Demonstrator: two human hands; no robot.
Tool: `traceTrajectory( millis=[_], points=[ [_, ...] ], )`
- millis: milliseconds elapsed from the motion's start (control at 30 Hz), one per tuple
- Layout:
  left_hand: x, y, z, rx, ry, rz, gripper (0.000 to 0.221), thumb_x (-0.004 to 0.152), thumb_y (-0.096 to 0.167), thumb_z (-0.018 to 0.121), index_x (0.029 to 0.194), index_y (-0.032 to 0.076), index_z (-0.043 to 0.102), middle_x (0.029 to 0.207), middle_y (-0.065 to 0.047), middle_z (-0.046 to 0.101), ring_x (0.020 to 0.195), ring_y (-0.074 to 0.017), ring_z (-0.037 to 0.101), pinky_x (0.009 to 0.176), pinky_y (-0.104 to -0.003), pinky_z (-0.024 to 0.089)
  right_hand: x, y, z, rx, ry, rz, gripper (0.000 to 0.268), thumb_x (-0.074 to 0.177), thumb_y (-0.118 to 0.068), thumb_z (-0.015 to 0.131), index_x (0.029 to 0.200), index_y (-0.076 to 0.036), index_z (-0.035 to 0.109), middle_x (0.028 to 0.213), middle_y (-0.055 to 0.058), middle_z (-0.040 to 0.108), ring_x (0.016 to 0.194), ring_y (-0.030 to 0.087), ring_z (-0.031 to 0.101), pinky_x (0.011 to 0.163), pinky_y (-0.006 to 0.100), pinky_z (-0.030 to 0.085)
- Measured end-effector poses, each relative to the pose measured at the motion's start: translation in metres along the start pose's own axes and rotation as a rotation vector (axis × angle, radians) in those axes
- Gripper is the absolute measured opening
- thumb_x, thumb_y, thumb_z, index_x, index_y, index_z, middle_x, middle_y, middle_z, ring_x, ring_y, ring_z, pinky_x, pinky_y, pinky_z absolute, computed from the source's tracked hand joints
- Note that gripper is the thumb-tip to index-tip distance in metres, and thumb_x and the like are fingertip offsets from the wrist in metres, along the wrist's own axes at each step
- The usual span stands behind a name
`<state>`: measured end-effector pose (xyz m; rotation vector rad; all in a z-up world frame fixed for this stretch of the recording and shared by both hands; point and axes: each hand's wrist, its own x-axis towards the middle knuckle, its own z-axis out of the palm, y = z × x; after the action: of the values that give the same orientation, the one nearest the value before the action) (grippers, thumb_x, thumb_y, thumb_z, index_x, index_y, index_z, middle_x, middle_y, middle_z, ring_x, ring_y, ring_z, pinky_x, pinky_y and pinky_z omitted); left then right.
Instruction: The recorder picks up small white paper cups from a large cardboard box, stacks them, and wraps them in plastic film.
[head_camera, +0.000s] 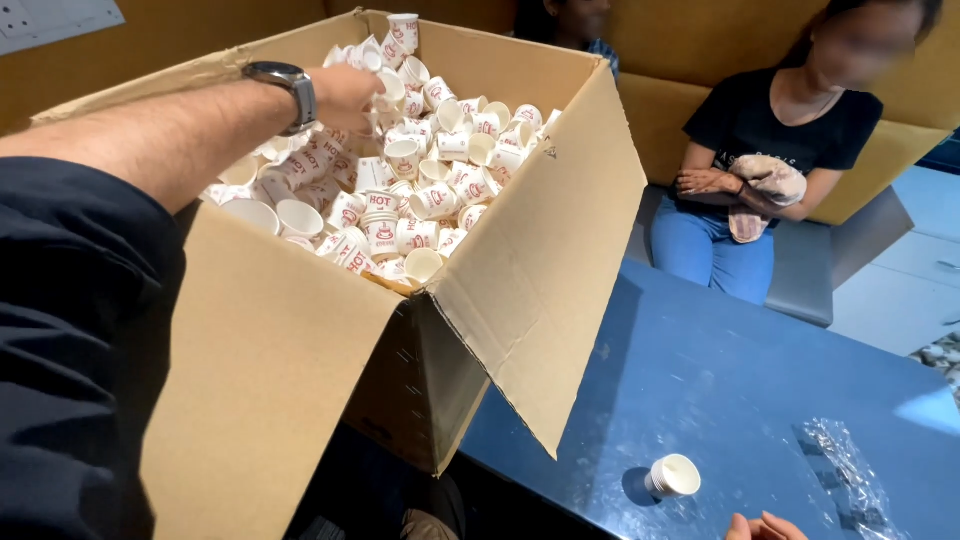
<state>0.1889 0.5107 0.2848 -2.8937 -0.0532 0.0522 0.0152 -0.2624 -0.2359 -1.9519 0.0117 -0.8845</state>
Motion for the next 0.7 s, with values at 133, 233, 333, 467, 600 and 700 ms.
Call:
traceTrajectory(
  millis=[133,233,333,467,600,700],
  points=[
    [-0.012,-0.007,-0.017,-0.128,0.178,0.036,0.058,0.082,0.022,0.080,0.136,0.007,0.065,0.110,-0.015,0.078,0.106,-0.0325,0.074,0.096,-0.043,0.056,0.007,-0.021,-0.012,0.014,-0.047,-0.002,0.022,0.097,-0.007,0.077,0.109,-0.006,0.059,0.074,0.007,0.066,0.065,0.010,0.064,0.076,0.023,0.052],
    [-0.038,0.000,-0.039,-0.145,0.220,0.054,0.056,0.080,0.021,0.082,0.132,0.008,0.068,0.105,-0.014,0.079,0.099,-0.0318,0.076,0.090,-0.042,0.058,0.013,-0.123,-0.019,0.105,-0.060,-0.017,0.027,0.097,-0.008,0.076,0.116,-0.005,0.058,0.076,0.006,0.066,0.066,0.008,0.063,0.070,0.022,0.050],
    [-0.077,0.026,-0.068,0.000,0.090,0.015,0.048,0.081,0.025,0.083,0.128,0.018,0.073,0.110,-0.012,0.078,0.103,-0.0314,0.074,0.091,-0.044,0.058,0.008,-0.152,-0.038,0.155,-0.055,-0.025,0.030,0.097,-0.008,0.076,0.119,-0.003,0.057,0.080,0.007,0.065,0.067,0.008,0.061,0.066,0.021,0.047],
    [-0.053,0.019,-0.080,0.183,-0.107,-0.007,0.035,0.086,0.020,0.077,0.118,0.030,0.085,0.119,-0.008,0.079,0.112,-0.0303,0.072,0.097,-0.046,0.058,0.008,-0.220,-0.051,0.087,-0.050,-0.026,0.023,0.096,-0.005,0.076,0.112,-0.002,0.059,0.078,0.009,0.065,0.066,0.009,0.061,0.064,0.021,0.047],
    [0.011,-0.013,-0.004,0.107,-0.225,0.084,0.049,0.082,0.011,0.077,0.124,0.036,0.078,0.139,-0.001,0.062,0.126,-0.0282,0.058,0.104,-0.048,0.049,-0.002,-0.199,-0.051,0.030,-0.011,-0.046,0.026,0.095,-0.005,0.076,0.115,-0.002,0.058,0.077,0.009,0.066,0.065,0.009,0.061,0.064,0.021,0.048],
    [-0.001,-0.001,0.016,0.287,-0.306,0.078,0.060,0.083,0.004,0.058,0.133,0.036,0.073,0.128,-0.009,0.078,0.117,-0.0285,0.072,0.101,-0.041,0.059,-0.009,-0.170,-0.056,0.020,-0.028,0.001,0.030,0.092,-0.007,0.076,0.117,-0.002,0.058,0.074,0.009,0.065,0.059,0.009,0.058,0.059,0.020,0.046]
  ],
)
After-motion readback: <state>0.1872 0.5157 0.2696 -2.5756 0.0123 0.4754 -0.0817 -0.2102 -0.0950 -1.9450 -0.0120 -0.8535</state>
